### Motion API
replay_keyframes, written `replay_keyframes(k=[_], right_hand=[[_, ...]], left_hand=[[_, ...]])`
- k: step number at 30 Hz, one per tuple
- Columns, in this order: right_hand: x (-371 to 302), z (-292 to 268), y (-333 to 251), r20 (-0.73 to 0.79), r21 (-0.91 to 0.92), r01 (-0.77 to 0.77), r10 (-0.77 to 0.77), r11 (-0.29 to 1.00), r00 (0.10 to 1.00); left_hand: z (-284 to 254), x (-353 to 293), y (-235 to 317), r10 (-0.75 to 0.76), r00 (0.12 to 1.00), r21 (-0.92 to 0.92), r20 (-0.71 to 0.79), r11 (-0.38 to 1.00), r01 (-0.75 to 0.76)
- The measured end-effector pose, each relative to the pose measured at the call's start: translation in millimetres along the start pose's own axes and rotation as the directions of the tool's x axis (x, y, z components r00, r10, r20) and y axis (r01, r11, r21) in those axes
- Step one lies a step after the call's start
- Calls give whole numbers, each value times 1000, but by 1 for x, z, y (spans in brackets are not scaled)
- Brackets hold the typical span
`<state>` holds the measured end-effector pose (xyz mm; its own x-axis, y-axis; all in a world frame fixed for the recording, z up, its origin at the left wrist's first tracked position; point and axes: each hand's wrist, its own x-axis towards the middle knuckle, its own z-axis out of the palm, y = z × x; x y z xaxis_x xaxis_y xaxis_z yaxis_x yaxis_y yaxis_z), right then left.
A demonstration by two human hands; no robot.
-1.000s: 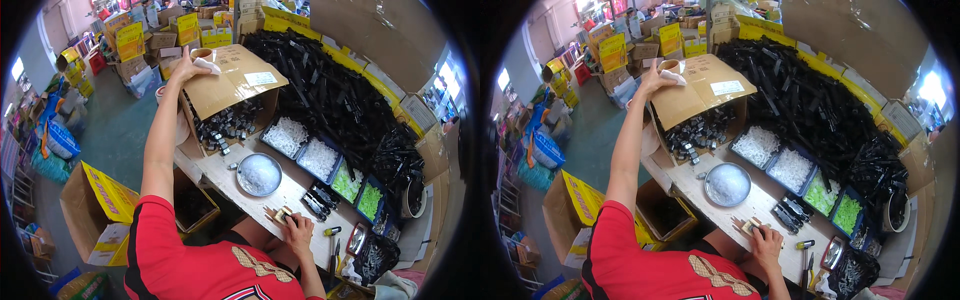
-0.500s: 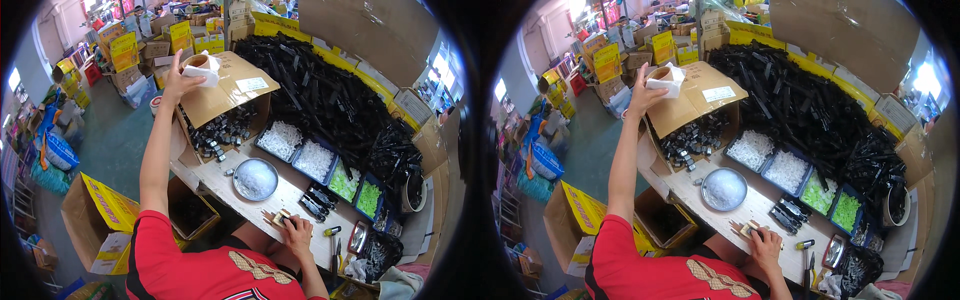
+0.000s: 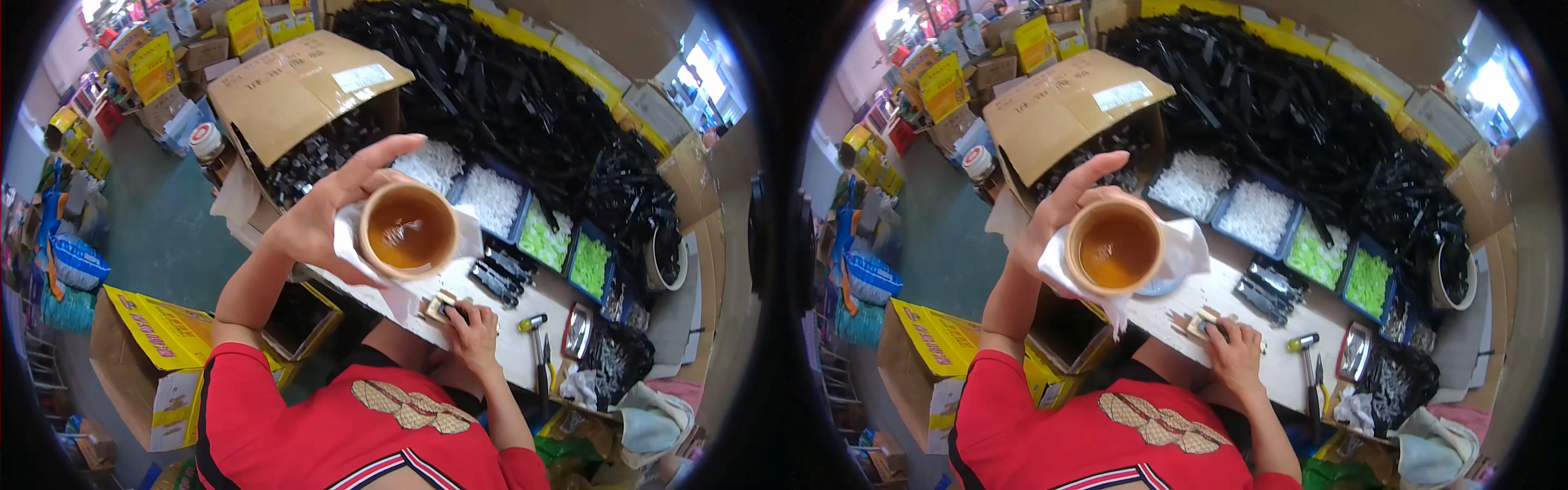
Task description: Assembling small plastic and metal components into a housing at a factory workbench.
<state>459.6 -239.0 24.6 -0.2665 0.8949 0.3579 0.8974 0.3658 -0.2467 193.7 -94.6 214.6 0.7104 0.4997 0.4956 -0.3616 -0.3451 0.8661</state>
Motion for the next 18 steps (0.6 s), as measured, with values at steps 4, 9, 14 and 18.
replay_keyframes(k=[4,9,14,18], right_hand=[[-2,3,5,20,-35,6,-5,999,1000],[3,-5,5,93,314,-216,197,924,976],[10,-19,-6,38,32,-66,65,997,997],[0,12,6,-143,-14,16,-18,1000,990]], left_hand=[[27,18,-8,23,980,-60,198,998,-12],[53,30,-29,197,921,-91,337,980,-177],[71,40,-24,285,876,-183,390,956,-229],[111,34,4,131,991,-121,15,984,-128]])
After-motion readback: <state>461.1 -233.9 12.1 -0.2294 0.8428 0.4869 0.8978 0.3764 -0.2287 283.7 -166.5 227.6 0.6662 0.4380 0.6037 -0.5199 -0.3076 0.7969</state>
